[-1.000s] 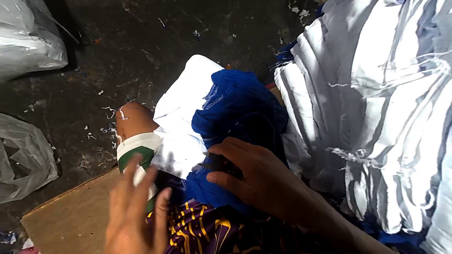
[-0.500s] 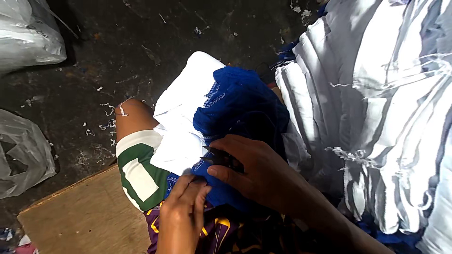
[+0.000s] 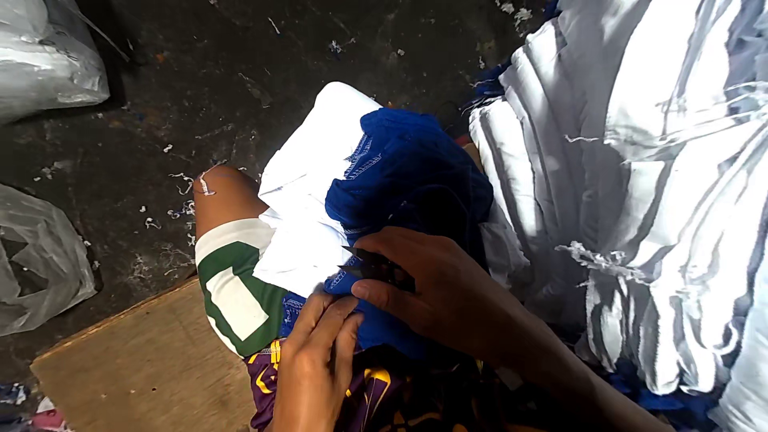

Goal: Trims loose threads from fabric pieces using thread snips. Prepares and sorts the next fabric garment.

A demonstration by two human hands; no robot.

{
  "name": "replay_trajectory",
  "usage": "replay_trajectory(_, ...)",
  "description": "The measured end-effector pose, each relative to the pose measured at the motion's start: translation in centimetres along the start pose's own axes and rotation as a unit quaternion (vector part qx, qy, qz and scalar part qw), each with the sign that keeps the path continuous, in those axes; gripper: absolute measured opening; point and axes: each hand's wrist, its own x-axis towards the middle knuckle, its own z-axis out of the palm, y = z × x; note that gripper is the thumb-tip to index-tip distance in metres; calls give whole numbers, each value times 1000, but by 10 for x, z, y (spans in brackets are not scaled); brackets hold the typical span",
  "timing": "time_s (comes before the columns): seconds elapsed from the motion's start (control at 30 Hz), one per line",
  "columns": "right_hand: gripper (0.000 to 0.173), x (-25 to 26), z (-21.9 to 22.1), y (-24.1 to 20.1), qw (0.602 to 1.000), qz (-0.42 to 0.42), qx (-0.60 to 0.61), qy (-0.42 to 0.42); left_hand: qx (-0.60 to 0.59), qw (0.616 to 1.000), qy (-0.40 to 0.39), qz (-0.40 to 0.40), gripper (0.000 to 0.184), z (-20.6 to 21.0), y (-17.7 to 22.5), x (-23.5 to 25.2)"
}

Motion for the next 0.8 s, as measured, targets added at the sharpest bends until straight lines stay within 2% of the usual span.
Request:
replay_trajectory(0.13, 37, -2, -1, 0, 1000, 3, 2, 4, -75, 997, 11, -35, 20, -10, -7, 8)
replay_trajectory(0.23, 38, -3, -2, 0, 1000, -5, 4, 0, -102, 991, -16, -80, 20, -28, -6, 4)
replay_trajectory(0.4, 33, -12, -12, -3, 992, -117, -26, -29, -253, 949, -50, -182, 9, -46, 15, -2)
replay_trajectory(0.47, 31, -18, -15, -7, 984, -159, -74, -35, -273, 942, -56, -186, 8, -46, 22, -2)
replay_trajectory(0.6, 25, -19, -9, -12, 970, -182, -153, -42, -269, 945, -52, -181, 8, -43, 34, 3)
replay_trajectory(0.8, 24, -15, 5, -12, 965, -189, -177, -36, -258, 952, -74, -150, 18, -47, 33, 1)
